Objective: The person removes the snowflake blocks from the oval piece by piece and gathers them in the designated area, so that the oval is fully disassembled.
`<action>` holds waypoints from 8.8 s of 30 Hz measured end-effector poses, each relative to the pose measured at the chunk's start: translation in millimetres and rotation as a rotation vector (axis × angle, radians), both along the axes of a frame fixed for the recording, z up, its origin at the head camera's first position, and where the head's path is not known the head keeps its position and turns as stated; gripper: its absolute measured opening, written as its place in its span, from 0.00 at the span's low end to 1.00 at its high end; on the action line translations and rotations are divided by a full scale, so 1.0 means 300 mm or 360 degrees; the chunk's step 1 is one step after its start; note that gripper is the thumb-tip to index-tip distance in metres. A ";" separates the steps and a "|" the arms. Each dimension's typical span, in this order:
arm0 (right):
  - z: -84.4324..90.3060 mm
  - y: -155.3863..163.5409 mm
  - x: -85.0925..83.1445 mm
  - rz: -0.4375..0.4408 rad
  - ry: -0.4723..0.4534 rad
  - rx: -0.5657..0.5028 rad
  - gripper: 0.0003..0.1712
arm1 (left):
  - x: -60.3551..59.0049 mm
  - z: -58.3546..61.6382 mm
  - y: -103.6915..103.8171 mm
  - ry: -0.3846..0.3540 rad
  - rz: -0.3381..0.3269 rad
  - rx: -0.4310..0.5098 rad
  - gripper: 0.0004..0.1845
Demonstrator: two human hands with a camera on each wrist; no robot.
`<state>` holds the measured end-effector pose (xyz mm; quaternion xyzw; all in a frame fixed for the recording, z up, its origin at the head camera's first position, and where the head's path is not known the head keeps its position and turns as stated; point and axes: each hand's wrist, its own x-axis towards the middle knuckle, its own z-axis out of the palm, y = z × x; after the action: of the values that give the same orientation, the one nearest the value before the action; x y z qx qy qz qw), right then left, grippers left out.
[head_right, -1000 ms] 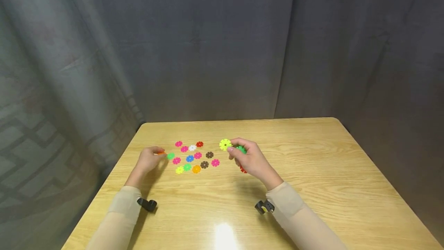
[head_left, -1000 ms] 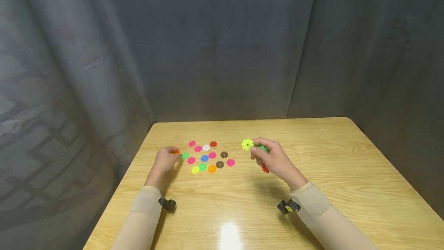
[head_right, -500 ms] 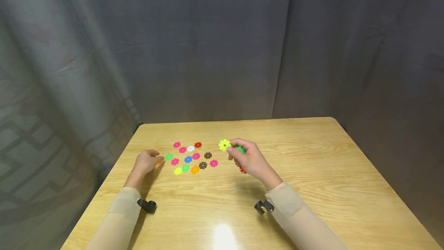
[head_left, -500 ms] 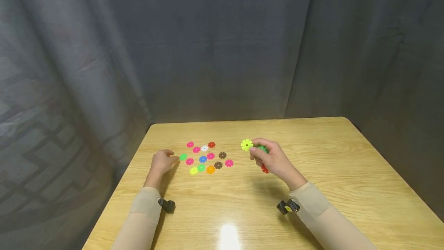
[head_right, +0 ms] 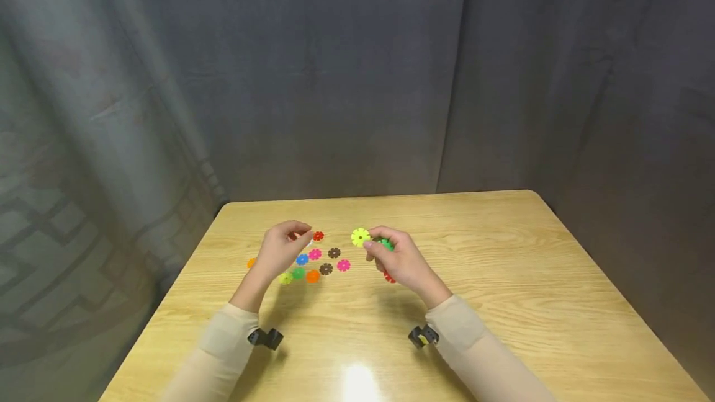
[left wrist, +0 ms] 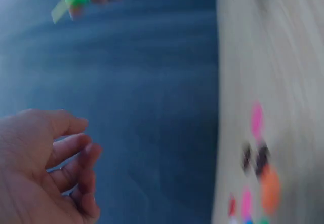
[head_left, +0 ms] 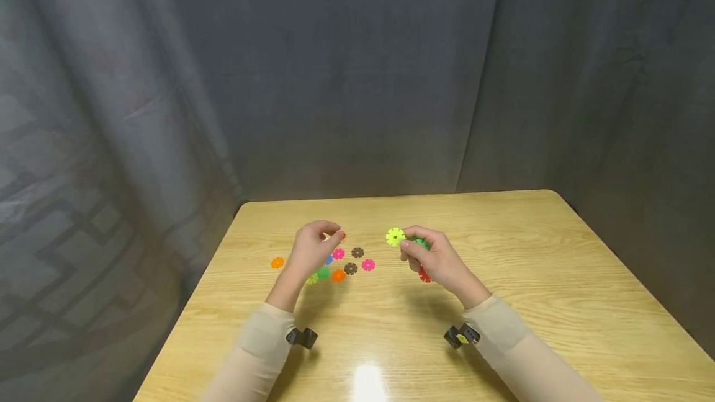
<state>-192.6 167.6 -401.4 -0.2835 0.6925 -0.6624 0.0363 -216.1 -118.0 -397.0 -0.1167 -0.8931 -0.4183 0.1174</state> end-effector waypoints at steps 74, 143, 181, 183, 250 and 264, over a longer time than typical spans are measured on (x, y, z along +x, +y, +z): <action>0.000 0.008 0.019 0.0031 0.0165 -0.0015 0.10 | 0.119 0.113 0.230 -0.0115 -0.0772 0.0345 0.09; 0.018 0.039 0.000 -0.0010 0.0246 -0.0315 0.13 | 0.099 0.105 0.105 -0.0268 -0.0495 0.0405 0.09; -0.004 0.035 0.003 -0.0027 0.0242 -0.0148 0.12 | 0.029 -0.111 -0.055 -0.0482 -0.0337 -0.0690 0.07; -0.004 0.035 0.003 -0.0024 0.0242 -0.0133 0.12 | 0.039 -0.085 -0.033 -0.0426 -0.0376 -0.0636 0.08; 0.021 0.014 0.016 0.0021 0.0286 -0.0091 0.07 | 0.138 0.096 0.240 -0.0009 -0.0757 0.0584 0.09; 0.027 0.008 0.022 0.0016 0.0295 -0.0116 0.06 | 0.143 0.118 0.247 -0.0003 -0.0773 0.0619 0.09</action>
<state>-186.0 170.0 -393.2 -0.3481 0.6668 -0.6580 -0.0348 -173.1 -43.9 -361.7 -0.3018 -0.7424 -0.5972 0.0333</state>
